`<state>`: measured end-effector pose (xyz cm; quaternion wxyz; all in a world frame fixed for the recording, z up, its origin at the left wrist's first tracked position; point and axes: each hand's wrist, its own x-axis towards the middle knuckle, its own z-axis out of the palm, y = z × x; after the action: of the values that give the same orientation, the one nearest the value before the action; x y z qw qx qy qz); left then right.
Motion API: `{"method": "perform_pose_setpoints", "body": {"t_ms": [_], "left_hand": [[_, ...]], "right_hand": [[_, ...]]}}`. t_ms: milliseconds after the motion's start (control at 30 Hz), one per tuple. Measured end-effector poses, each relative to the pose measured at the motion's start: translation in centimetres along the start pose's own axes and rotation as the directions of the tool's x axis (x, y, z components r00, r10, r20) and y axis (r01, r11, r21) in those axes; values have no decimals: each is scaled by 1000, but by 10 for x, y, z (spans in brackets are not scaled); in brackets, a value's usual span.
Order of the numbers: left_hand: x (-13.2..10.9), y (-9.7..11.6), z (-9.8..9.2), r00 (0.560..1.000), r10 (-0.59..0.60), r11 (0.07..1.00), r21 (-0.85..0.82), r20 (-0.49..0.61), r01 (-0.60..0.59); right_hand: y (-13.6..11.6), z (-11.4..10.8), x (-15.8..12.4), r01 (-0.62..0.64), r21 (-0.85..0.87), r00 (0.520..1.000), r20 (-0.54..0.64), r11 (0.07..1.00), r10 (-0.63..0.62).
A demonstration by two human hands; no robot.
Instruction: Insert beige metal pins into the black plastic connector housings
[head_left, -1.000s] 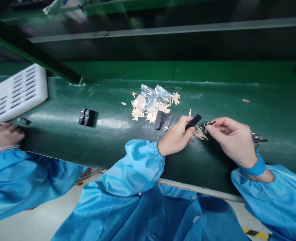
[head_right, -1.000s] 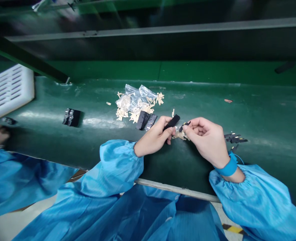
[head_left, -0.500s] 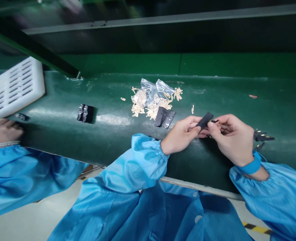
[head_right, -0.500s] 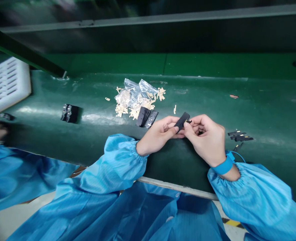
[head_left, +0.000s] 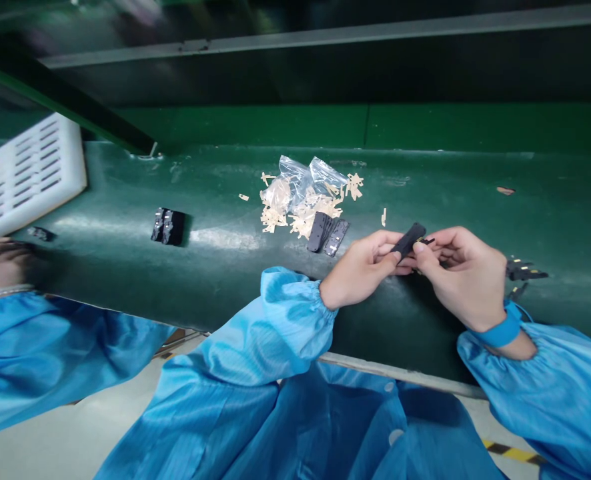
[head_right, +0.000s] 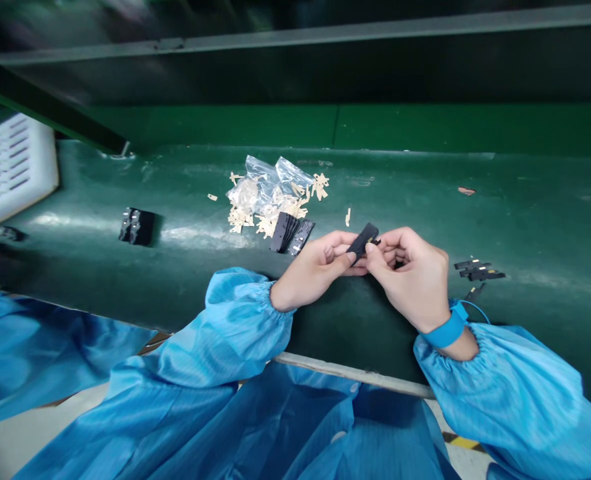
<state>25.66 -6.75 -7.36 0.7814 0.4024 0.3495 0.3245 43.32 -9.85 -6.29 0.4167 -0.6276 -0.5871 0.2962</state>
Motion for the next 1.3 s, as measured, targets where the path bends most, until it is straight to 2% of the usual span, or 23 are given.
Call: {"method": "perform_pose_setpoints", "body": {"t_ms": [400, 733, 833, 900, 967, 1033, 1167, 1300], "left_hand": [[0, 2, 2, 1000, -10, 1000, -24, 2, 10], [-1, -2, 4, 999, 45, 998, 38, -5, -45], [-2, -5, 5, 997, 57, 996, 76, -58, -52], [-3, -7, 6, 994, 67, 992, 108, -85, -58], [-3, -6, 6, 993, 67, 991, 122, -96, -55], [-4, -4, 7, 994, 50, 993, 111, -93, -39], [-4, 3, 6, 998, 30, 997, 68, -63, -25], [-5, 8, 5, 995, 61, 987, 156, -83, -48]], "right_hand": [[-2, 1, 0, 20, -37, 1000, -14, 999, -21], [-2, 0, -2, 55, -96, 998, -29, 994, -58], [-3, 2, -4, 112, -147, 992, -42, 983, -119], [-3, 2, -5, 189, -215, 978, -41, 958, -202], [-2, 1, -4, 254, -306, 961, -32, 918, -276], [-2, -1, -3, 266, -369, 949, -60, 890, -308], [-5, -7, -3, 241, -279, 939, -175, 930, -296], [-8, -8, -4, 235, -217, 947, -167, 947, -273]]}}
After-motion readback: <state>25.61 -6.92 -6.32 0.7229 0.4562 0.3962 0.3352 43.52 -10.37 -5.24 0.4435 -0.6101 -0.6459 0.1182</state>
